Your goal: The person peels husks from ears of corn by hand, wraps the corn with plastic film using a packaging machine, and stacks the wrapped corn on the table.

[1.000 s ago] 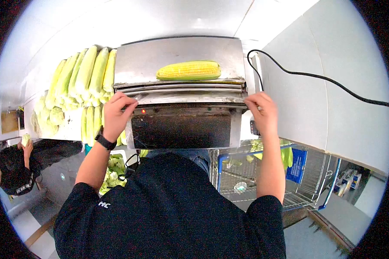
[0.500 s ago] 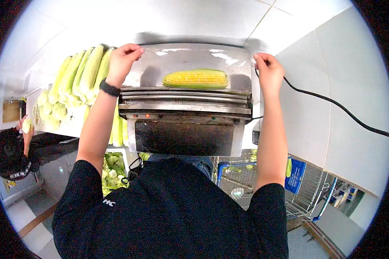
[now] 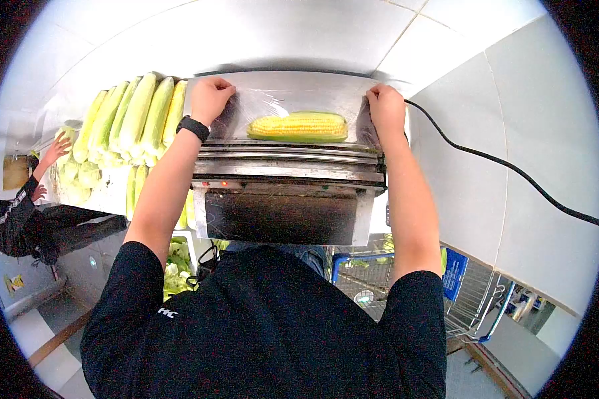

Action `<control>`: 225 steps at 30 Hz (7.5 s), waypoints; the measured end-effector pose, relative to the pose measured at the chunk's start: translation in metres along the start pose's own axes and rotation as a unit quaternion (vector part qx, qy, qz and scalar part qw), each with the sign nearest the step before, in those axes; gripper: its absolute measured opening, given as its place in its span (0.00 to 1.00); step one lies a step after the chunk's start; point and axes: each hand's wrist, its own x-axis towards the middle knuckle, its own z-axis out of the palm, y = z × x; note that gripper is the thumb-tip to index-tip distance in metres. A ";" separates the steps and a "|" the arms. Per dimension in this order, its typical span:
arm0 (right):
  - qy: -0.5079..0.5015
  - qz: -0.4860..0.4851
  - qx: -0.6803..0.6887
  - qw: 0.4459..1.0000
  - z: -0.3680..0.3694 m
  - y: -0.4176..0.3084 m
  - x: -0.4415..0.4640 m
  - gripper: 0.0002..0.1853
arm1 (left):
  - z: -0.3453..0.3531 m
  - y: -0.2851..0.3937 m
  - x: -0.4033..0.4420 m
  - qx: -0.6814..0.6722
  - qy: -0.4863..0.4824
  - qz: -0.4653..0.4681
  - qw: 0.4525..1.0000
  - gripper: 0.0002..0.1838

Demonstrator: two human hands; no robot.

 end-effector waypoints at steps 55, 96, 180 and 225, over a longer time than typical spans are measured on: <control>-0.216 -0.232 -0.021 0.948 -0.064 -0.108 -0.217 0.31 | -0.024 0.068 -0.210 0.129 -0.265 0.318 0.901 0.32; -0.396 0.204 0.449 0.775 -0.090 -0.141 -0.429 0.33 | -0.053 0.043 -0.263 -0.252 -0.490 0.363 0.751 0.09; 0.188 -0.262 0.315 0.893 -0.259 -0.145 -0.692 0.33 | -0.011 0.234 -0.573 -0.715 -0.311 0.121 0.614 0.21; -0.159 0.014 0.440 0.884 -0.134 -0.203 -0.596 0.54 | -0.085 0.085 -0.568 -0.522 -0.218 -0.099 0.819 0.28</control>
